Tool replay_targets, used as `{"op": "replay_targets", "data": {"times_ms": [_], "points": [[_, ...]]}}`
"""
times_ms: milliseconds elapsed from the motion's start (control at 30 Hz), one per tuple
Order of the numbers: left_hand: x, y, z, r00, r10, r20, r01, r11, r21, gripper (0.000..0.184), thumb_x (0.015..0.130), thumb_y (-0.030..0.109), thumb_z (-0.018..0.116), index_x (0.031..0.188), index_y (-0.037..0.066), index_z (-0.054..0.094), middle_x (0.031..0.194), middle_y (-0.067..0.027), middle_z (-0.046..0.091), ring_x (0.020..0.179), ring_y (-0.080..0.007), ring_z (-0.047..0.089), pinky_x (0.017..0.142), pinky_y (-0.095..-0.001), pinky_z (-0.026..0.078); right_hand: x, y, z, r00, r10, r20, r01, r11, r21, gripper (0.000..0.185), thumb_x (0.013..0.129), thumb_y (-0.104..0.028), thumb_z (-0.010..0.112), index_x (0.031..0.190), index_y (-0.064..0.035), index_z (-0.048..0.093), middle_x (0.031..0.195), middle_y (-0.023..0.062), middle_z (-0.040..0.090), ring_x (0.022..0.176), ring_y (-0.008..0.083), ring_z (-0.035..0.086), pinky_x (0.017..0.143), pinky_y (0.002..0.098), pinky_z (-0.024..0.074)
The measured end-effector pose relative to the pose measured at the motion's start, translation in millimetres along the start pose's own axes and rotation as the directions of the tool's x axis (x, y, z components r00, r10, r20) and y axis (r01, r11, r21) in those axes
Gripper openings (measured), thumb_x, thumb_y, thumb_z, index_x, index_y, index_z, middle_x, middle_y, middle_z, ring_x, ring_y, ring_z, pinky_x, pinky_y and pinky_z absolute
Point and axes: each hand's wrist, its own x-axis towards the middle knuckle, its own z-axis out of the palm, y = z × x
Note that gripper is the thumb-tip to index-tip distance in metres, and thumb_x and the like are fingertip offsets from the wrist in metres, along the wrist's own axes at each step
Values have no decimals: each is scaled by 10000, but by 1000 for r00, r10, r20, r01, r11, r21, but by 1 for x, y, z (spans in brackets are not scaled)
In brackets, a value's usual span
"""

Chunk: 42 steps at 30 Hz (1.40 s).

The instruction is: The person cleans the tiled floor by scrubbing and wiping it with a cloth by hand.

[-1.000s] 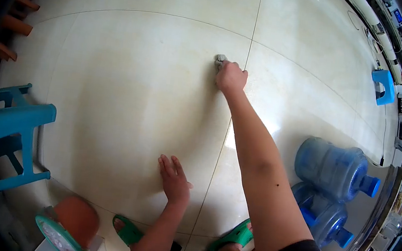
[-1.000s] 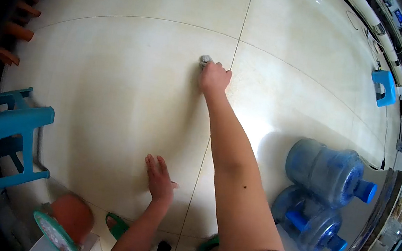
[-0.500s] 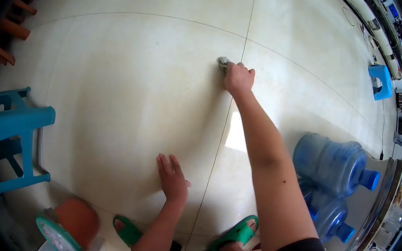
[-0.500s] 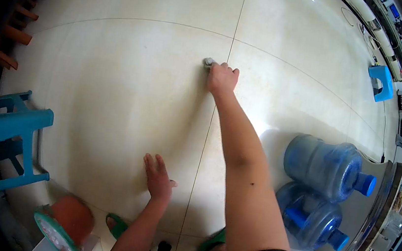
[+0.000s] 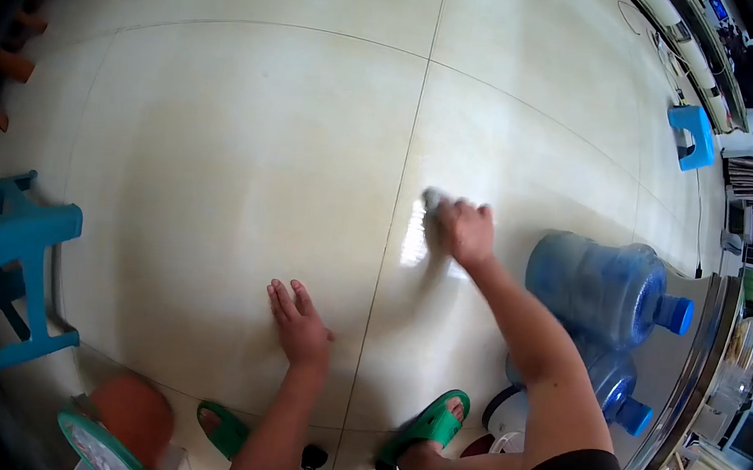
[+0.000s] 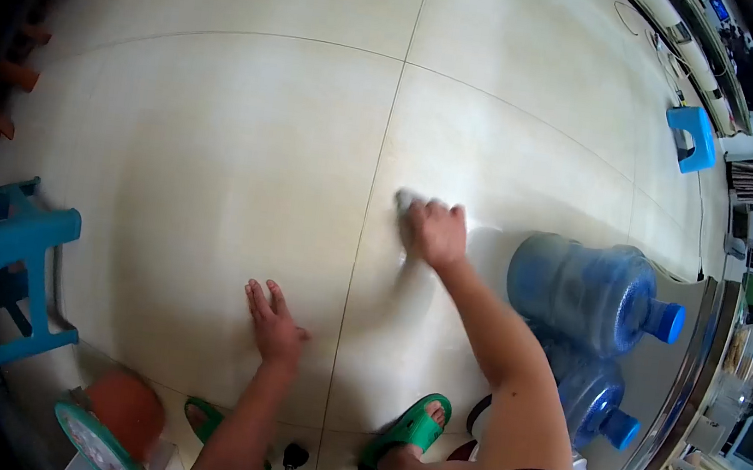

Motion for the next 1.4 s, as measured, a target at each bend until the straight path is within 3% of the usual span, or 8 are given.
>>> {"op": "replay_targets", "data": {"times_ms": [100, 200, 500, 633, 800, 933, 1167, 1400], "points": [[1, -2, 3, 1000, 2, 9, -2, 1000, -3, 1140, 526, 211, 885, 1419, -26, 217, 1485, -292, 128, 1380, -431, 175, 1130, -429, 240, 49, 45, 1, 930, 359, 81, -340, 923, -183, 199, 812, -123, 494, 968, -144, 614, 856, 88, 613, 803, 260, 617, 759, 419, 388], [2, -5, 6, 1000, 4, 22, -5, 1000, 16, 1157, 532, 226, 885, 1434, -6, 199, 1492, -285, 113, 1388, -422, 155, 1131, -420, 240, 42, 51, 14, 905, 424, 33, -414, 896, -161, 193, 806, -124, 485, 971, -106, 584, 856, 121, 619, 779, 286, 619, 755, 439, 397], [4, -4, 7, 988, -87, 127, 78, 994, 73, 1151, 566, 255, 875, 1448, 6, 179, 1514, -248, 84, 1412, -382, 111, 1147, -409, 203, -119, 16, -14, 960, -146, 241, 156, 987, -23, 420, 784, -152, 528, 1193, -56, 542, 962, 95, 580, 896, 245, 570, 751, 432, 400], [6, 3, -9, 973, -118, 200, 106, 992, 68, 1155, 571, 259, 875, 1455, 17, 173, 1518, -244, 75, 1415, -376, 102, 1155, -382, 183, -64, 58, -21, 797, 501, 338, -435, 864, -254, 234, 804, -125, 510, 1001, -85, 629, 955, 120, 631, 892, 299, 623, 798, 459, 435], [3, 5, -22, 968, -105, 227, 103, 994, 22, 1159, 595, 226, 866, 1473, 44, 131, 1520, -253, 31, 1419, -374, 77, 1147, -392, 196, -52, 43, -7, 782, 576, 239, -518, 813, -267, 212, 801, -132, 506, 946, -86, 654, 948, 132, 627, 901, 301, 623, 801, 438, 452], [0, -3, -17, 981, -48, 190, 51, 999, -9, 1110, 622, 199, 850, 1473, 64, 151, 1520, -248, 47, 1418, -372, 80, 1150, -387, 197, -77, -38, 15, 938, 274, 211, -254, 960, -118, 214, 807, -112, 519, 1000, -37, 573, 932, 130, 610, 839, 266, 616, 724, 397, 474], [-2, -13, -17, 983, -39, 180, 61, 992, -114, 926, 713, 143, 779, 1465, 134, 239, 1540, -178, 59, 1424, -331, 91, 1150, -352, 216, -172, -206, -4, 939, -78, 336, 6, 978, 209, 323, 849, -126, 472, 1144, -14, 542, 1142, 130, 561, 980, 281, 541, 785, 414, 435], [-11, -24, -21, 984, 38, 174, -20, 995, -99, 791, 780, 76, 687, 1456, 153, 283, 1548, -150, 49, 1424, -315, 109, 1134, -352, 256, -165, -208, -11, 925, 31, 378, -93, 985, 149, 399, 845, -151, 482, 1236, -105, 539, 986, 75, 576, 923, 229, 552, 780, 397, 396]]}}
